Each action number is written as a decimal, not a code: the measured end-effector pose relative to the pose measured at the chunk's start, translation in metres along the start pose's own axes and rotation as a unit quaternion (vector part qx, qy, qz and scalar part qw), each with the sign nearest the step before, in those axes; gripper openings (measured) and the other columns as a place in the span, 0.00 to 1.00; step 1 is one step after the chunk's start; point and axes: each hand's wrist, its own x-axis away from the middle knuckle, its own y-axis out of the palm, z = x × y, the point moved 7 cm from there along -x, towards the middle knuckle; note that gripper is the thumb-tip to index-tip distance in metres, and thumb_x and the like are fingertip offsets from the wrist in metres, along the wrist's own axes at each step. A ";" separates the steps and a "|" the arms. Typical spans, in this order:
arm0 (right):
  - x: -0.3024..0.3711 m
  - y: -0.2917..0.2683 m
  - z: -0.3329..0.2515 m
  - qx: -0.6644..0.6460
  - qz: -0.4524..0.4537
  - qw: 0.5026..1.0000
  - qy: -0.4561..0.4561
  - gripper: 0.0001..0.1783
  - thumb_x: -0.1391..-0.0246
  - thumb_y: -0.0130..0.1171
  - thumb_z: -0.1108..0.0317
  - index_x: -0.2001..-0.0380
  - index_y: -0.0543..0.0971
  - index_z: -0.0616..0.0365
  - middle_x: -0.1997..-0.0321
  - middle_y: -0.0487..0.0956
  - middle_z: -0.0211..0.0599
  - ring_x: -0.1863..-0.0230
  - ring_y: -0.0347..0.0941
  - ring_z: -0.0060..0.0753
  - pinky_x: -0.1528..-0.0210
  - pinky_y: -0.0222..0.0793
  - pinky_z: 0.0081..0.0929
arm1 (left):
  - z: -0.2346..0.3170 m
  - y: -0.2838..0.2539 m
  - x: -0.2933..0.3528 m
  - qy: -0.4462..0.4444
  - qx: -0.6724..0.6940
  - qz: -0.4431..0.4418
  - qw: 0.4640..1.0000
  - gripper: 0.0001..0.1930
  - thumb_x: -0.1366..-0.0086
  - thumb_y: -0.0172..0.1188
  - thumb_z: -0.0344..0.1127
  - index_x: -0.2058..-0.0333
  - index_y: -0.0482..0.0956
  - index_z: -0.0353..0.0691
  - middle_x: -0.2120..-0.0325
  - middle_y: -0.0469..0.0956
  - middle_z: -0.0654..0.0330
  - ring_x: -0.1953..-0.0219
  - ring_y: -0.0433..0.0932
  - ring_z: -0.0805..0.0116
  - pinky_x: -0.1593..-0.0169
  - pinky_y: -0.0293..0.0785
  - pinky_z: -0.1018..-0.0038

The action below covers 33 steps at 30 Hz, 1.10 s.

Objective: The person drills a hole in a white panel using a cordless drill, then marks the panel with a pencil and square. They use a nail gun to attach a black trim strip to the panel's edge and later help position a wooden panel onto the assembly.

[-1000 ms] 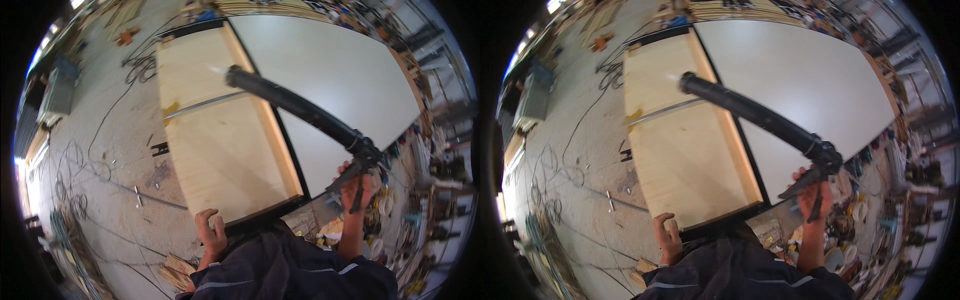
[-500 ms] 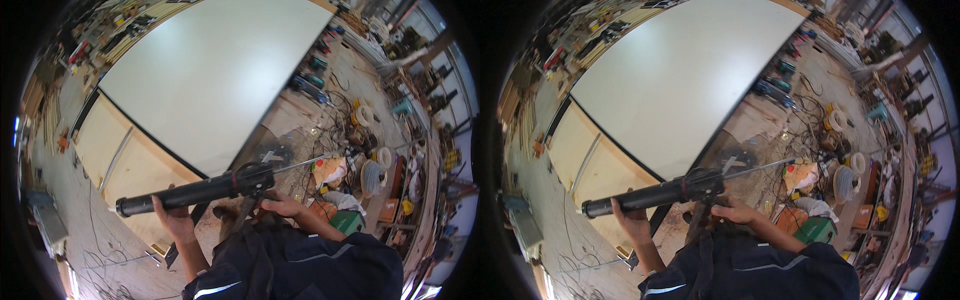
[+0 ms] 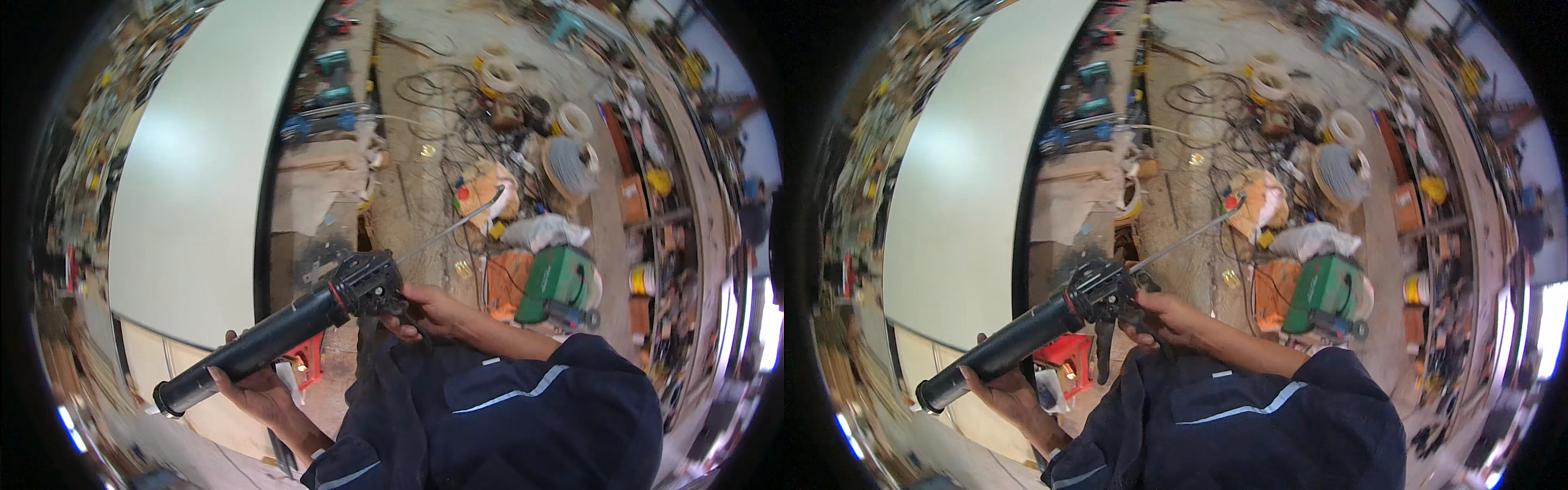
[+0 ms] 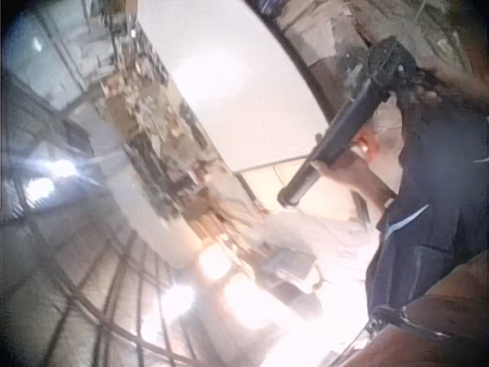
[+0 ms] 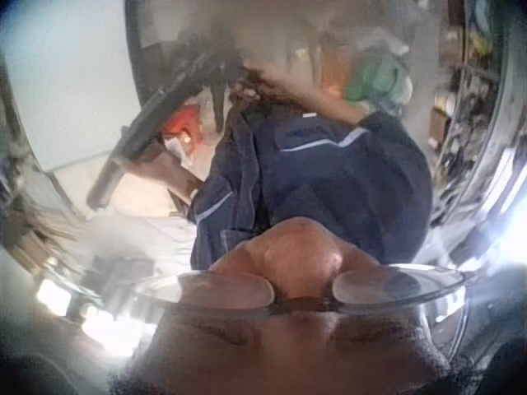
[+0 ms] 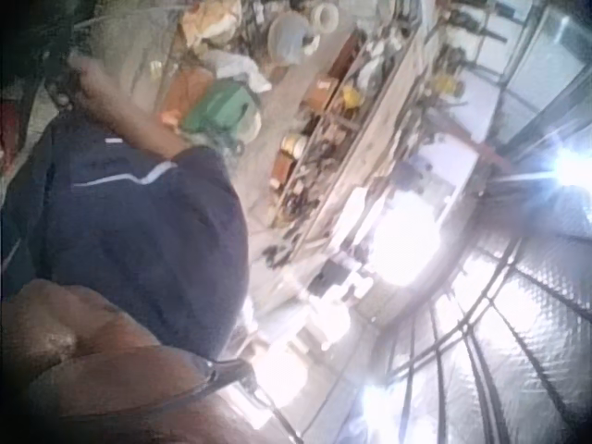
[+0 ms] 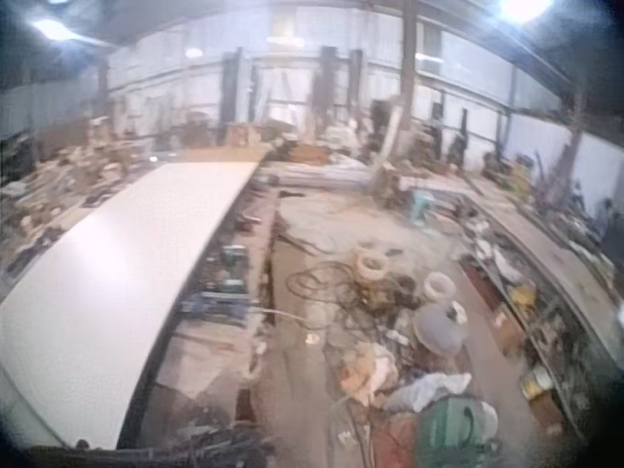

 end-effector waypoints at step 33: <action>0.472 -0.274 0.166 -0.344 0.476 0.481 -0.651 0.08 0.35 0.53 0.75 0.55 0.75 0.66 0.40 0.79 0.49 0.82 0.58 0.11 0.81 0.56 0.13 | -0.404 0.004 0.110 -0.191 -0.637 -0.608 0.434 0.20 0.31 0.63 0.43 0.53 0.82 0.28 0.59 0.85 0.46 0.55 0.85 0.57 0.50 0.79 0.66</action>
